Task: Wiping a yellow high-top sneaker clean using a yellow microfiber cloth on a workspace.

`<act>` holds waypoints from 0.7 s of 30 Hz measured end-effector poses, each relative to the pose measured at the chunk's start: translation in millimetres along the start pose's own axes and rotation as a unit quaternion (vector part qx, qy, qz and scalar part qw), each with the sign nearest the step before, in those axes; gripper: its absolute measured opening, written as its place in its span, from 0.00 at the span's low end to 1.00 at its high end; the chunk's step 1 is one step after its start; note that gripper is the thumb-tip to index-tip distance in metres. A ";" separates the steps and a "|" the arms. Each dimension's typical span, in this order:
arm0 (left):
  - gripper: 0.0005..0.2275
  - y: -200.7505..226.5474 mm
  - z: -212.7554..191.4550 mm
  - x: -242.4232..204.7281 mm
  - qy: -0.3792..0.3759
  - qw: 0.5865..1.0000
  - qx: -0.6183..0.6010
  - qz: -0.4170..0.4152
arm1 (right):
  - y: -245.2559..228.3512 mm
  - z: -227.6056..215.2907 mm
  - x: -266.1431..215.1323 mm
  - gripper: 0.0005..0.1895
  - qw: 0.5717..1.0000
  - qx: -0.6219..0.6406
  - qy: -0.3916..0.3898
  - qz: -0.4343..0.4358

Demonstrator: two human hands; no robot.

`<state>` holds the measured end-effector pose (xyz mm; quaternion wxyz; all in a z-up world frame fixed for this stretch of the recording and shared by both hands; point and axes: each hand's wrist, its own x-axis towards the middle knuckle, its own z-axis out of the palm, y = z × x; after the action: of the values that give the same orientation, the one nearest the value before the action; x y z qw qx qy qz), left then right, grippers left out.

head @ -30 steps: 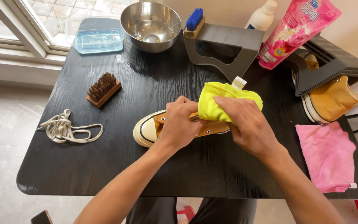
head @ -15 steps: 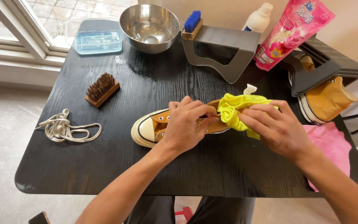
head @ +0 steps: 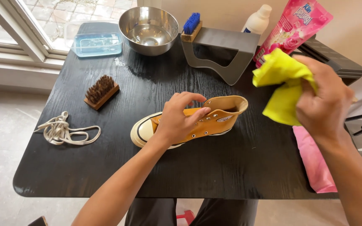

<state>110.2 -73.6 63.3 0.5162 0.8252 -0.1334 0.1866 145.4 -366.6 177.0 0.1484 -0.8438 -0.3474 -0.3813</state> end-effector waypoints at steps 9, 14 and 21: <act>0.09 -22.8 11.3 25.1 -0.085 0.995 0.017 -0.050 | -13.4 65.9 30.0 0.19 0.940 0.023 -0.138 -0.312; 0.07 -27.9 15.0 26.1 -0.078 0.995 -0.018 -0.064 | -5.2 72.6 13.7 0.20 0.923 -0.021 -0.245 -0.297; 0.11 -15.3 10.2 23.9 -0.077 0.993 0.002 -0.085 | 11.4 47.9 13.3 0.27 0.884 -0.079 -0.318 -0.333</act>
<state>139.7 -76.8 57.7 0.5171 0.8462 -0.1022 0.0781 185.5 -343.7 155.3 -0.1730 -0.7634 -0.6049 -0.1460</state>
